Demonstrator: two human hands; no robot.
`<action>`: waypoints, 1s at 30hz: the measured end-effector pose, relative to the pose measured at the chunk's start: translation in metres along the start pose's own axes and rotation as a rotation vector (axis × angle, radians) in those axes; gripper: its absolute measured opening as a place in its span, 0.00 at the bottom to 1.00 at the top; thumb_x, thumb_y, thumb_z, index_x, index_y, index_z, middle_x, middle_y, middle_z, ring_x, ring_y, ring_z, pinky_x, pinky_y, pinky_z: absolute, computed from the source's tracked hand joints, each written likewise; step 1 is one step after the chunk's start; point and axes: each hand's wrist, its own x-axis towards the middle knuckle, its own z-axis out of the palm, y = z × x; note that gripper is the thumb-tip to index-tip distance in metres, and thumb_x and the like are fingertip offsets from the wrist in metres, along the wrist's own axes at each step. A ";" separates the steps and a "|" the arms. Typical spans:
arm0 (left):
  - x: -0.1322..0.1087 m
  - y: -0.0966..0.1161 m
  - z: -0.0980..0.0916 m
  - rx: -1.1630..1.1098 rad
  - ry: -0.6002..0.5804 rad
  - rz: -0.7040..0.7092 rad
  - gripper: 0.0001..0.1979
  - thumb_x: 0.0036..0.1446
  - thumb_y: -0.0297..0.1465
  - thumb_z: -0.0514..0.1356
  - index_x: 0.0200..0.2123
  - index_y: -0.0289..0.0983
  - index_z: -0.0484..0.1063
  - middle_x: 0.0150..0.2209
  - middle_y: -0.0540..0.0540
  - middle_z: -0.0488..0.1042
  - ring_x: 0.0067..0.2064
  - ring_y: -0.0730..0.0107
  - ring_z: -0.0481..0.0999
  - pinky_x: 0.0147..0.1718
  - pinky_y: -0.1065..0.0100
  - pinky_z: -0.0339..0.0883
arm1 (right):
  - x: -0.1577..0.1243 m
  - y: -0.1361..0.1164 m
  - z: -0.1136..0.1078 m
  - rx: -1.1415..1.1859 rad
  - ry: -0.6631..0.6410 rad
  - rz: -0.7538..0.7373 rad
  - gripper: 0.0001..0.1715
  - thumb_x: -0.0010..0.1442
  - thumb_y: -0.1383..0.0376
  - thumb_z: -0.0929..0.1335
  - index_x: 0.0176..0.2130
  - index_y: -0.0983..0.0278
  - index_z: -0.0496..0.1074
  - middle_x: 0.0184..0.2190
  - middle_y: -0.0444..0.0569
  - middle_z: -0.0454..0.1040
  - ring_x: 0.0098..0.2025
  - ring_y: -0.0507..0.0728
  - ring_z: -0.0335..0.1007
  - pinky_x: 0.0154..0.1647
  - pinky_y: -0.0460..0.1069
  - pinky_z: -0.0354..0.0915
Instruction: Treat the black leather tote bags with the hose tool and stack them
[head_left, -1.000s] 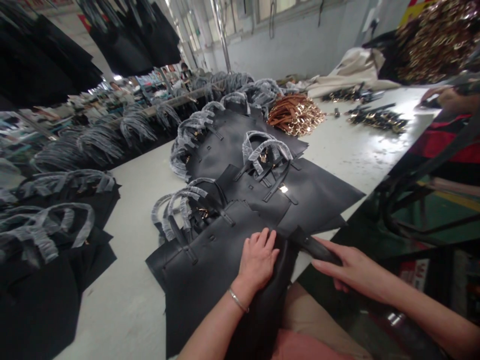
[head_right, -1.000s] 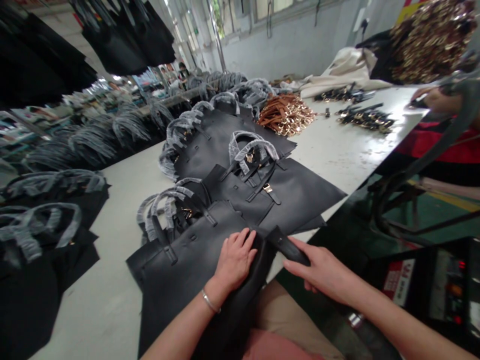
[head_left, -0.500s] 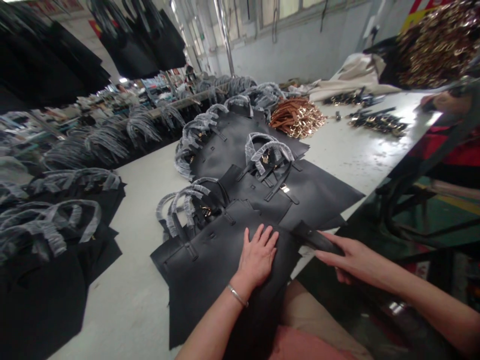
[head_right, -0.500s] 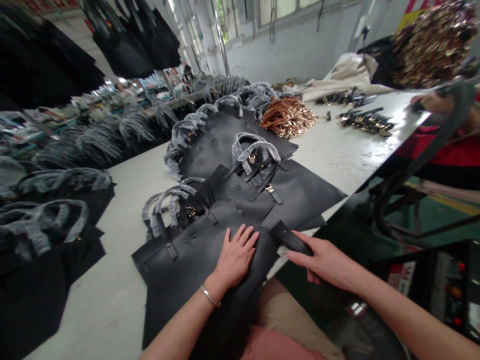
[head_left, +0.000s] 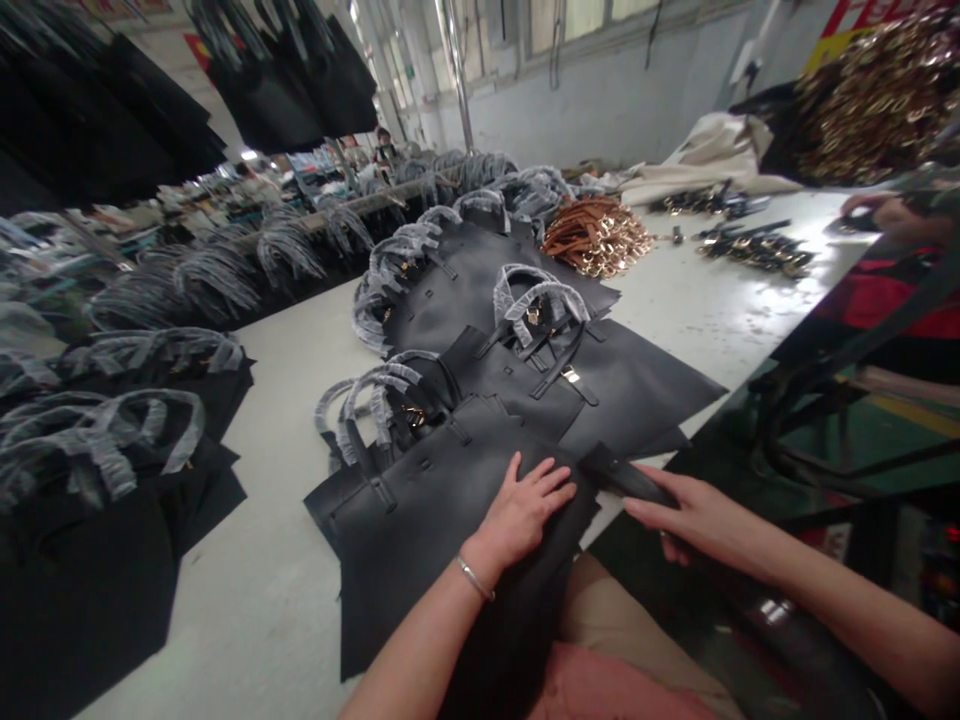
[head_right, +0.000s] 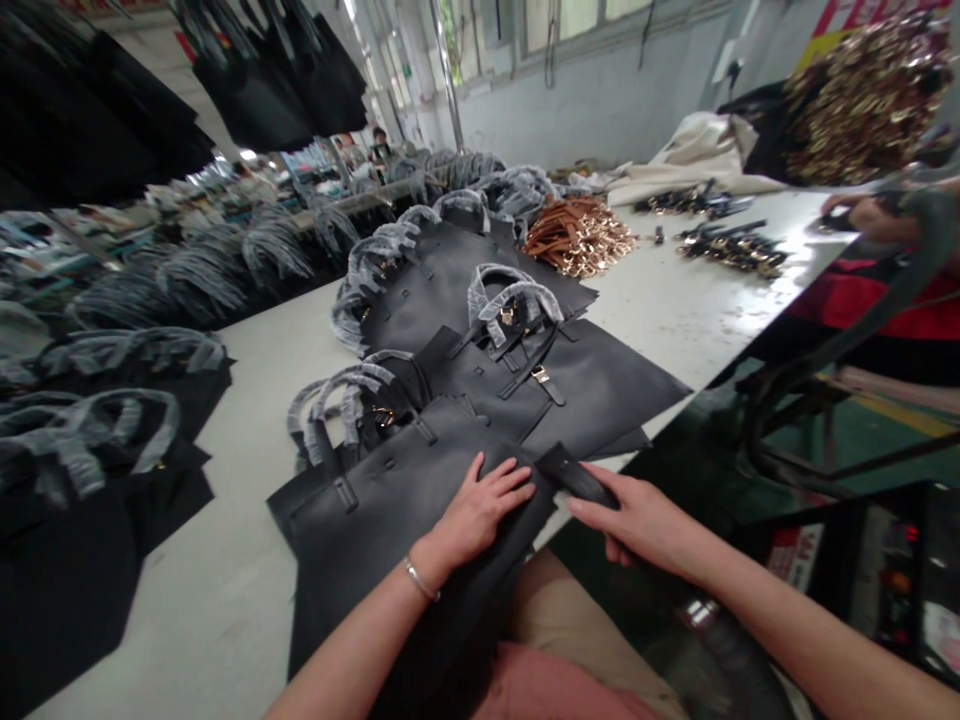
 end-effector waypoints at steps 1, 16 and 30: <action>0.000 0.000 0.000 -0.001 0.002 -0.004 0.31 0.57 0.19 0.49 0.62 0.45 0.60 0.64 0.47 0.60 0.68 0.63 0.51 0.64 0.40 0.38 | -0.001 0.001 -0.004 -0.012 0.014 0.011 0.39 0.58 0.50 0.68 0.63 0.63 0.59 0.23 0.41 0.72 0.17 0.51 0.70 0.15 0.41 0.64; 0.001 0.015 -0.001 0.020 0.097 -0.084 0.14 0.65 0.25 0.51 0.50 0.41 0.69 0.51 0.47 0.73 0.54 0.66 0.67 0.59 0.54 0.54 | -0.009 0.005 -0.018 -0.010 0.113 0.001 0.47 0.56 0.48 0.69 0.65 0.68 0.57 0.13 0.40 0.71 0.16 0.55 0.70 0.16 0.44 0.65; 0.068 0.015 -0.011 0.271 -0.112 0.289 0.08 0.66 0.26 0.51 0.37 0.35 0.70 0.37 0.43 0.70 0.37 0.64 0.69 0.28 0.66 0.64 | -0.029 0.040 -0.017 0.086 0.114 0.074 0.53 0.54 0.46 0.69 0.67 0.69 0.52 0.14 0.40 0.71 0.17 0.55 0.69 0.17 0.45 0.63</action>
